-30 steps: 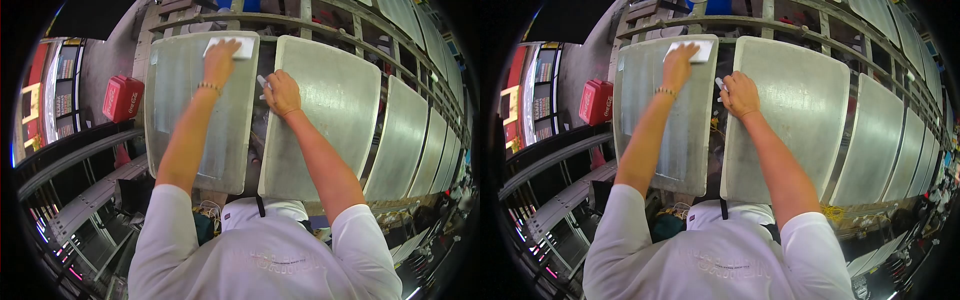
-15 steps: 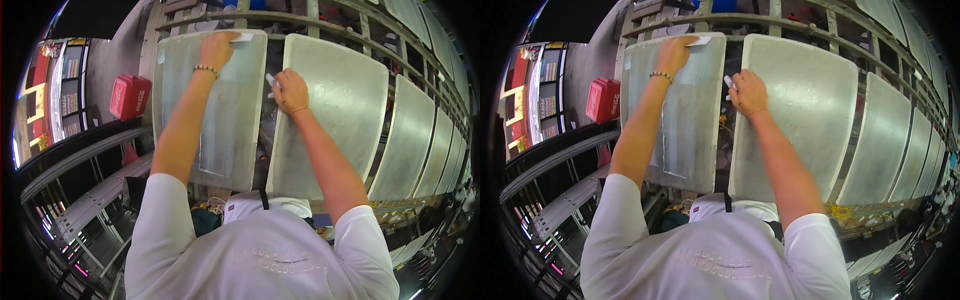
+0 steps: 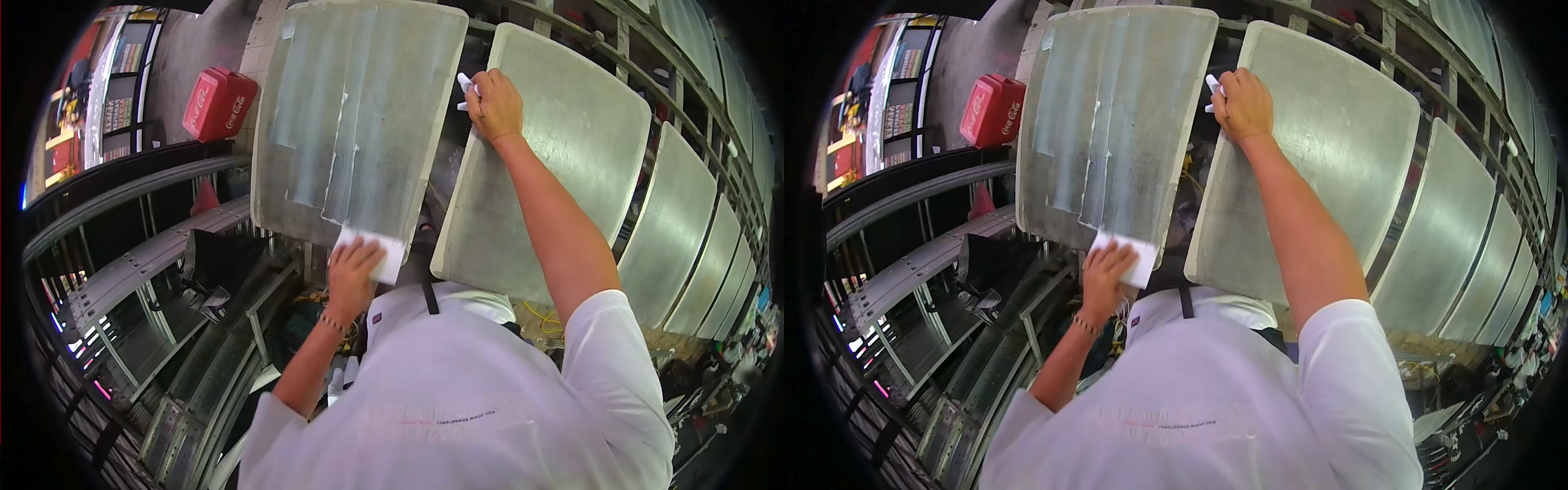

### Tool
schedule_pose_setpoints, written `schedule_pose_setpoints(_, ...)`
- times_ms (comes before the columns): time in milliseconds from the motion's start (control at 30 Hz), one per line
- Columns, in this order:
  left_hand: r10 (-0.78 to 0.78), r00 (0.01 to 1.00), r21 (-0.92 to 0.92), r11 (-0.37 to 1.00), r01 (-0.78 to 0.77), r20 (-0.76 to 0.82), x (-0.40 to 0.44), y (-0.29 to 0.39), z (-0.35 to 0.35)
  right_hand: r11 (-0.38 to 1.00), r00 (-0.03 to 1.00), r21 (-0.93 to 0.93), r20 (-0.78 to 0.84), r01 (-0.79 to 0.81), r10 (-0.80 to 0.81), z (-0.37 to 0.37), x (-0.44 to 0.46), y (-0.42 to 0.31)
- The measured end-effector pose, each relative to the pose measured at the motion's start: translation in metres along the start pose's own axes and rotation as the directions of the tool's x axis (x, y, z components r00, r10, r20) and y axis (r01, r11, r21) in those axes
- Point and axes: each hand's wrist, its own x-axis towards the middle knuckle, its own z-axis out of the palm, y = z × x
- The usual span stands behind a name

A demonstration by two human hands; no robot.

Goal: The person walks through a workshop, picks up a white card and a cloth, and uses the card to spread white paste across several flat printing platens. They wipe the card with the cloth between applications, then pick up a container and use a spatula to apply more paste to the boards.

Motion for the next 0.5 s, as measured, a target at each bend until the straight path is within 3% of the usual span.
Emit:
schedule_pose_setpoints(100,-0.001,0.998,-0.005,1.000,0.001,0.066,-0.009,-0.003,-0.024,0.998,0.999,0.021,-0.015,0.052,-0.052,0.001,0.001,0.002)
schedule_pose_setpoints(233,0.141,0.972,0.001,0.990,-0.144,-0.185,0.113,-0.036,-0.074,0.999,0.999,-0.018,0.012,0.037,-0.037,0.001,-0.001,0.000)
schedule_pose_setpoints(333,0.359,0.832,0.108,0.932,-0.347,-0.423,0.264,-0.087,-0.094,1.000,0.999,-0.003,0.035,-0.027,0.027,-0.001,0.001,-0.004)
schedule_pose_setpoints(367,0.272,0.870,0.143,0.962,-0.233,-0.411,0.309,-0.091,-0.105,0.999,0.999,-0.011,0.035,-0.031,0.032,-0.001,0.003,-0.003)
schedule_pose_setpoints(500,0.161,0.950,0.168,0.979,-0.119,-0.268,0.433,-0.103,-0.126,1.000,0.999,-0.022,0.048,-0.022,0.023,-0.001,0.000,-0.001)
